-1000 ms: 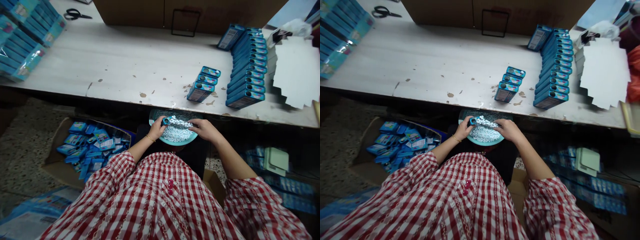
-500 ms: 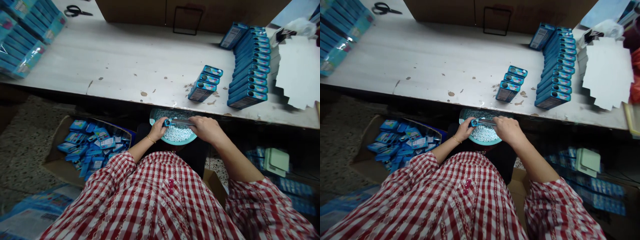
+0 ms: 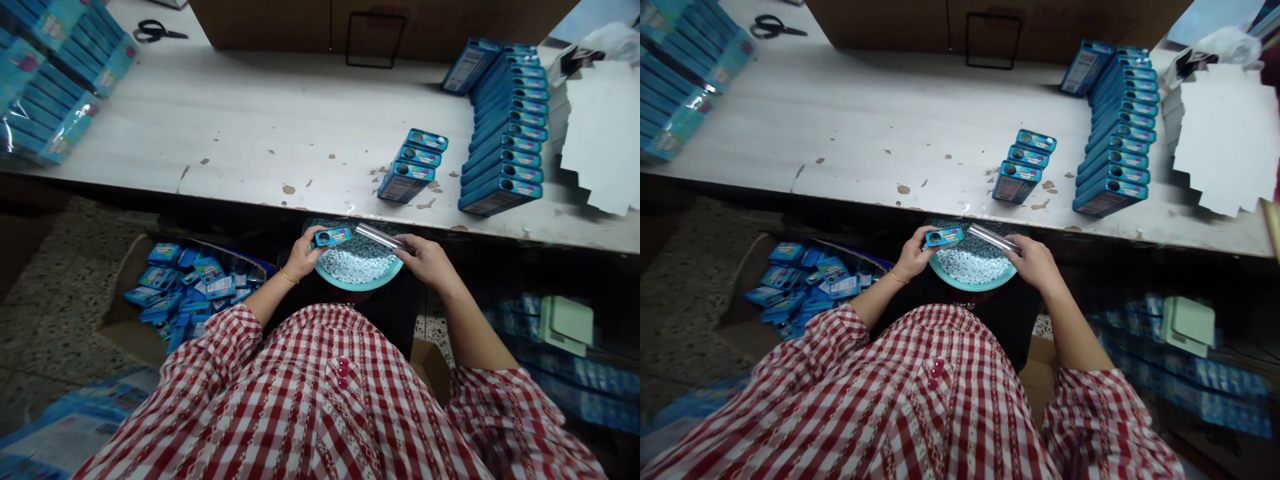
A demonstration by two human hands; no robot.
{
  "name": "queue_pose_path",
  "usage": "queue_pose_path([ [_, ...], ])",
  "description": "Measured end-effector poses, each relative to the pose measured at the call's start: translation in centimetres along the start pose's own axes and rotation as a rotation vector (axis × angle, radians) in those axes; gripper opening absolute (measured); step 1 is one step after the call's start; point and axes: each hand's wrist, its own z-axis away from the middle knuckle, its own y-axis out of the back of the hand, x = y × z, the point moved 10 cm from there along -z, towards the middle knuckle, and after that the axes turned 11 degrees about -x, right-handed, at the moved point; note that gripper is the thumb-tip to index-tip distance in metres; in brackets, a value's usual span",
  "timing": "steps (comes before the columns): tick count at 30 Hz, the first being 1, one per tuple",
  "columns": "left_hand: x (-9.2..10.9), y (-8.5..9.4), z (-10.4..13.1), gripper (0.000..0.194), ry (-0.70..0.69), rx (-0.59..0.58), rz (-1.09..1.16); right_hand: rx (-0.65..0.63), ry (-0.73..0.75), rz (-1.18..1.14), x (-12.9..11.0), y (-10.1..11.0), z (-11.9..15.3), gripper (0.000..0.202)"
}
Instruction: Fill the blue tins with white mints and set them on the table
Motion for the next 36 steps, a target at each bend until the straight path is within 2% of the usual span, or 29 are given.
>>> queue_pose_path([
  [3, 0.8, -0.8, 0.4, 0.039, -0.047, -0.014, 0.051, -0.025, -0.003, 0.011, 0.4, -0.8, -0.2, 0.034],
  [5, 1.6, -1.4, 0.7, 0.037, -0.109, -0.03, -0.002, -0.081, -0.074, 0.099, 1.8, -2.1, -0.5, 0.034],
  [9, 1.6, -1.2, 1.2, 0.036, -0.15, 0.01, -0.121, -0.258, -0.245, 0.225, 5.0, -7.0, -1.9, 0.037],
  [11, 0.7, -0.6, 1.3, 0.037, -0.094, 0.045, -0.137, -0.317, -0.247, 0.201, 4.8, -10.0, -3.3, 0.036],
  [13, -0.2, 0.0, 1.4, 0.037, -0.036, 0.078, -0.128, -0.325, -0.209, 0.156, 3.5, -12.4, -5.1, 0.035],
  [17, -1.0, 1.5, 2.1, 0.036, 0.006, 0.133, -0.101, -0.318, -0.126, 0.07, 1.9, -14.6, -7.3, 0.033],
  [20, -1.7, 2.5, 2.6, 0.035, 0.041, 0.167, -0.115, -0.32, -0.084, 0.007, 3.1, -14.0, -6.9, 0.032],
  [22, -2.0, 2.7, 2.7, 0.035, 0.06, 0.172, -0.136, -0.287, -0.026, -0.092, 3.9, -12.1, -5.8, 0.031],
  [24, -2.1, 2.2, 2.4, 0.035, 0.066, 0.156, -0.161, -0.229, 0.051, -0.204, 3.7, -9.3, -4.2, 0.03],
  [27, -1.7, 0.4, 1.6, 0.035, 0.047, 0.09, -0.218, -0.161, 0.146, -0.239, 1.0, -5.0, -1.7, 0.03],
  [30, -0.7, -1.6, 0.7, 0.036, 0.007, 0.009, -0.279, -0.129, 0.173, -0.097, -2.9, -2.3, -0.2, 0.03],
  [33, 0.3, -2.7, 0.3, 0.037, -0.027, -0.03, -0.312, -0.105, 0.1, 0.095, -4.6, -1.4, 0.0, 0.03],
  [36, 0.7, -2.7, 0.1, 0.037, -0.035, -0.034, -0.328, -0.106, 0.09, 0.092, -4.1, -1.6, 0.0, 0.03],
])
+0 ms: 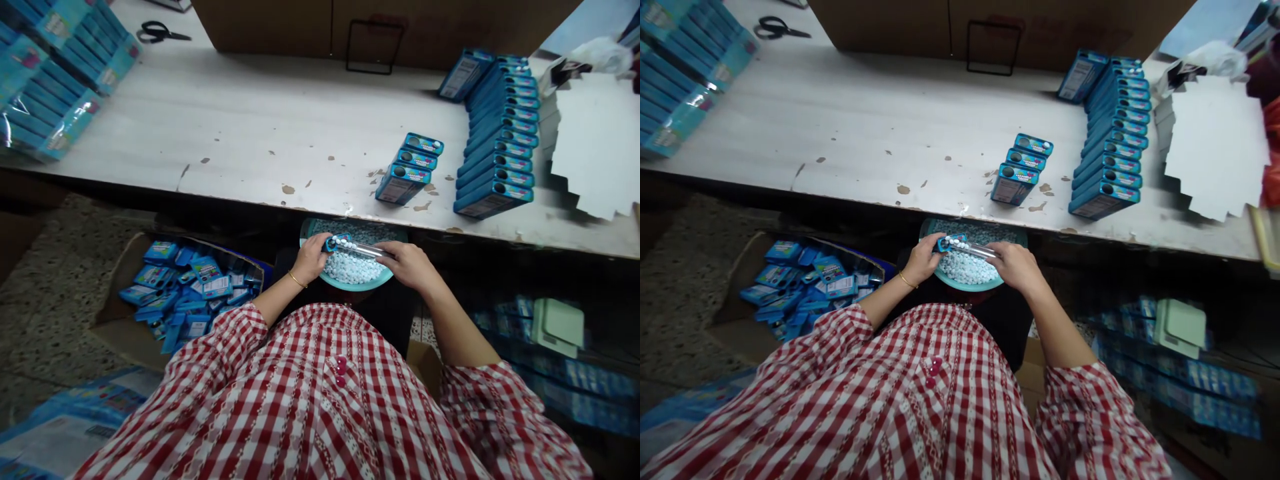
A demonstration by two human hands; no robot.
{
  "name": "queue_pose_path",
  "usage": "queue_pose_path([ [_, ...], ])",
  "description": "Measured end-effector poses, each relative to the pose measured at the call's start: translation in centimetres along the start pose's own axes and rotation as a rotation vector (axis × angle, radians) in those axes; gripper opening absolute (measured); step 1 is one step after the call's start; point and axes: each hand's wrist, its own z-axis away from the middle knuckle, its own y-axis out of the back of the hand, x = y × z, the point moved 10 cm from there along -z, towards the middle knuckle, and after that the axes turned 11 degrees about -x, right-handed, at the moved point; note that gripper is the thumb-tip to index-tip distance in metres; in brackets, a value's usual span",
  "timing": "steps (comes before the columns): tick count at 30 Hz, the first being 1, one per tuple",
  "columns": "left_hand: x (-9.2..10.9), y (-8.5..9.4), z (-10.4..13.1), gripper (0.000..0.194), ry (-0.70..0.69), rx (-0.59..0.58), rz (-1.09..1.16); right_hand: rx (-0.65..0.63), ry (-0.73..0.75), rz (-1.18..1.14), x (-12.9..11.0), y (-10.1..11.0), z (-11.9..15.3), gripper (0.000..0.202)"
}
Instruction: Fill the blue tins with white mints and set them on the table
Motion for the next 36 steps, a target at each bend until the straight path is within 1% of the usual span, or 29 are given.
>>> queue_pose_path([
  [3, 0.0, 0.1, 0.0, 0.037, -0.003, -0.002, 0.0, -0.021, 0.046, -0.101, 1.2, -0.8, 0.3, 0.031],
  [5, -0.1, 0.2, 0.0, 0.037, -0.006, 0.001, 0.011, -0.024, 0.05, -0.147, 2.2, -1.2, 0.6, 0.031],
  [9, -0.6, 0.9, 0.2, 0.037, 0.004, 0.041, 0.111, 0.018, -0.015, -0.156, 4.0, -1.3, 1.3, 0.031],
  [11, -1.2, 1.0, 0.4, 0.037, 0.016, 0.046, 0.199, 0.033, -0.03, -0.13, 4.2, -1.3, 1.6, 0.031],
  [13, -2.3, 0.9, 0.6, 0.037, 0.047, 0.06, 0.299, 0.032, -0.038, -0.074, 4.1, -1.4, 1.7, 0.032],
  [14, -3.0, 0.9, 0.7, 0.038, 0.074, 0.088, 0.356, 0.03, -0.062, -0.017, 4.1, -1.5, 1.7, 0.031],
  [17, -5.2, 0.3, 1.2, 0.041, 0.166, 0.174, 0.543, 0.04, -0.196, 0.242, 4.7, -1.6, 1.6, 0.031],
  [19, -5.6, -0.4, 1.2, 0.043, 0.174, 0.18, 0.626, 0.089, -0.254, 0.354, 5.0, -1.2, 1.7, 0.032],
  [21, -4.7, -0.6, 0.8, 0.042, 0.147, 0.144, 0.627, 0.178, -0.26, 0.316, 5.2, -0.4, 2.0, 0.033],
  [23, -3.0, 0.0, 0.1, 0.039, 0.111, 0.122, 0.574, 0.284, -0.238, 0.145, 5.5, 0.9, 2.5, 0.033],
  [25, -0.5, 1.0, -1.0, 0.038, 0.056, 0.105, 0.518, 0.399, -0.197, -0.062, 5.6, 2.5, 3.1, 0.031],
  [28, 3.5, 2.5, -3.9, 0.039, -0.051, 0.09, 0.489, 0.594, -0.159, -0.234, 5.7, 5.5, 4.6, 0.03],
  [31, 6.8, 2.6, -8.0, 0.04, -0.159, 0.034, 0.495, 0.741, -0.174, -0.286, 6.4, 7.5, 6.2, 0.032],
  [33, 8.1, 2.1, -10.8, 0.04, -0.225, -0.004, 0.481, 0.781, -0.174, -0.328, 7.5, 8.0, 6.8, 0.031],
  [34, 8.4, 1.7, -11.9, 0.04, -0.247, -0.011, 0.469, 0.789, -0.169, -0.349, 8.1, 8.1, 7.0, 0.031],
  [36, 8.0, 1.2, -13.5, 0.044, -0.252, 0.001, 0.457, 0.799, -0.153, -0.355, 8.9, 8.5, 7.0, 0.03],
])
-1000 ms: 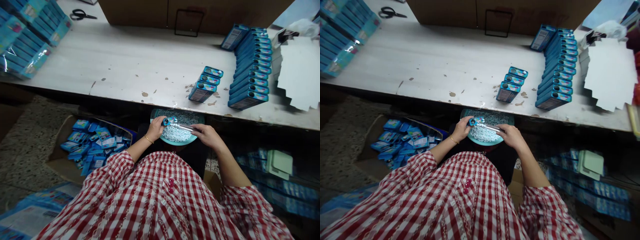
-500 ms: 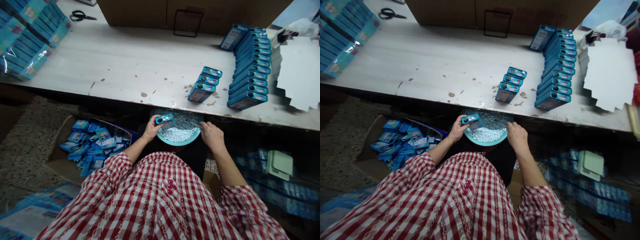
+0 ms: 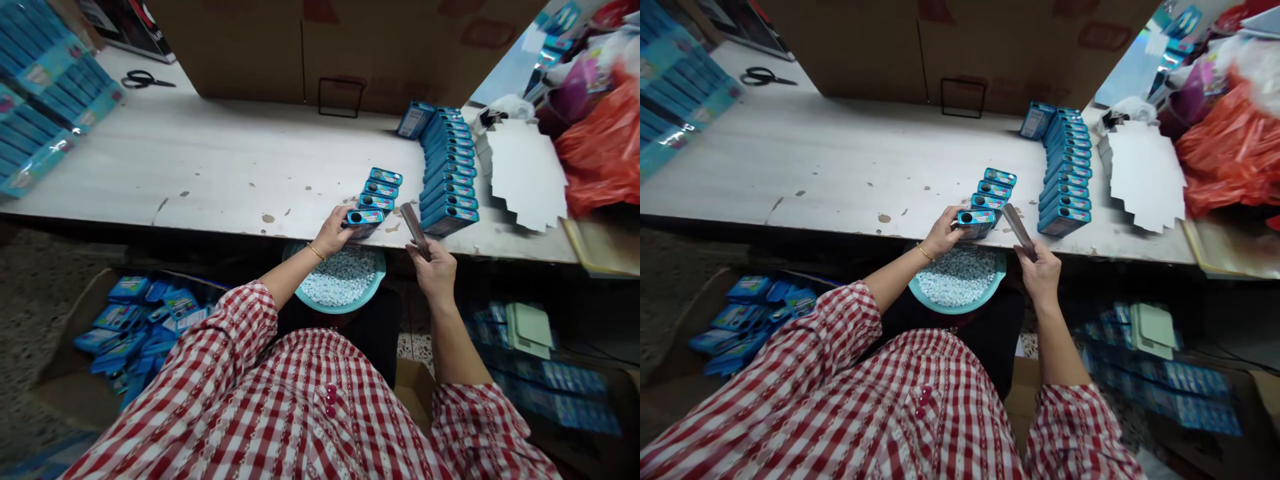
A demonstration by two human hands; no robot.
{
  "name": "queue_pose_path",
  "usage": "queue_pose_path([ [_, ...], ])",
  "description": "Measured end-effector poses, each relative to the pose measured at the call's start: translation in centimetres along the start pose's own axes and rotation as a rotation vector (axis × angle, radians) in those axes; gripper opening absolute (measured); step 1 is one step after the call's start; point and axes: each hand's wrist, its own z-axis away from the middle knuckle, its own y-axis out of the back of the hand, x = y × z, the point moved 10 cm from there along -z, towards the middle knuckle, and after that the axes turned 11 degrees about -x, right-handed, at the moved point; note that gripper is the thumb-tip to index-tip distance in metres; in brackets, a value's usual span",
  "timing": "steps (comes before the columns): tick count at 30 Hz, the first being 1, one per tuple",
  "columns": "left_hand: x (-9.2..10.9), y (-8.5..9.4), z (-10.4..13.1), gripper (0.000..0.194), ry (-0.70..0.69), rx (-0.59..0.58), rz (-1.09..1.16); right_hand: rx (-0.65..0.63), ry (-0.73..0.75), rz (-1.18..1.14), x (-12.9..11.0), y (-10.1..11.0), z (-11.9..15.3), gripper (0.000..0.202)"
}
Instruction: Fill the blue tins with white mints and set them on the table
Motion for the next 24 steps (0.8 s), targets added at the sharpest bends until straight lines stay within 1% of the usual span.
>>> queue_pose_path([
  [2, -1.1, 0.1, -0.3, 0.059, 0.018, 0.042, 0.0, 0.01, 0.041, 0.048, -0.5, 0.4, -1.1, 0.029],
  [4, -1.9, -0.1, -0.1, 0.082, 0.037, 0.063, -0.013, 0.004, 0.112, 0.128, -2.3, 0.3, -3.2, 0.028],
  [5, -2.1, -0.3, 0.0, 0.091, 0.045, 0.058, -0.024, -0.014, 0.151, 0.17, -3.6, -0.2, -4.5, 0.028],
  [7, -2.4, -0.9, -0.1, 0.102, 0.059, 0.018, -0.036, -0.081, 0.219, 0.26, -6.3, -1.8, -7.5, 0.032],
  [9, -2.9, -1.5, -0.6, 0.104, 0.082, -0.016, -0.024, -0.184, 0.253, 0.37, -8.2, -4.3, -10.5, 0.036],
  [10, -3.1, -1.7, -1.0, 0.103, 0.092, -0.027, -0.017, -0.245, 0.257, 0.428, -8.7, -5.7, -11.8, 0.037],
  [13, -3.6, -2.4, -2.4, 0.097, 0.098, -0.048, 0.007, -0.408, 0.277, 0.572, -8.5, -9.0, -14.4, 0.039],
  [15, -3.7, -3.0, -3.6, 0.095, 0.085, -0.064, 0.012, -0.471, 0.333, 0.63, -7.7, -10.1, -15.4, 0.04],
  [17, -4.0, -3.5, -5.0, 0.096, 0.077, -0.064, 0.001, -0.494, 0.386, 0.664, -6.9, -10.1, -16.5, 0.041],
  [19, -4.3, -4.0, -6.9, 0.096, 0.075, -0.046, -0.016, -0.49, 0.407, 0.683, -5.9, -9.6, -18.2, 0.042],
  [21, -4.7, -4.4, -9.2, 0.095, 0.078, -0.027, -0.017, -0.481, 0.412, 0.693, -5.1, -8.8, -20.6, 0.041],
  [24, -5.5, -5.1, -13.4, 0.093, 0.111, -0.018, -0.022, -0.488, 0.395, 0.708, -4.0, -7.8, -24.9, 0.041],
])
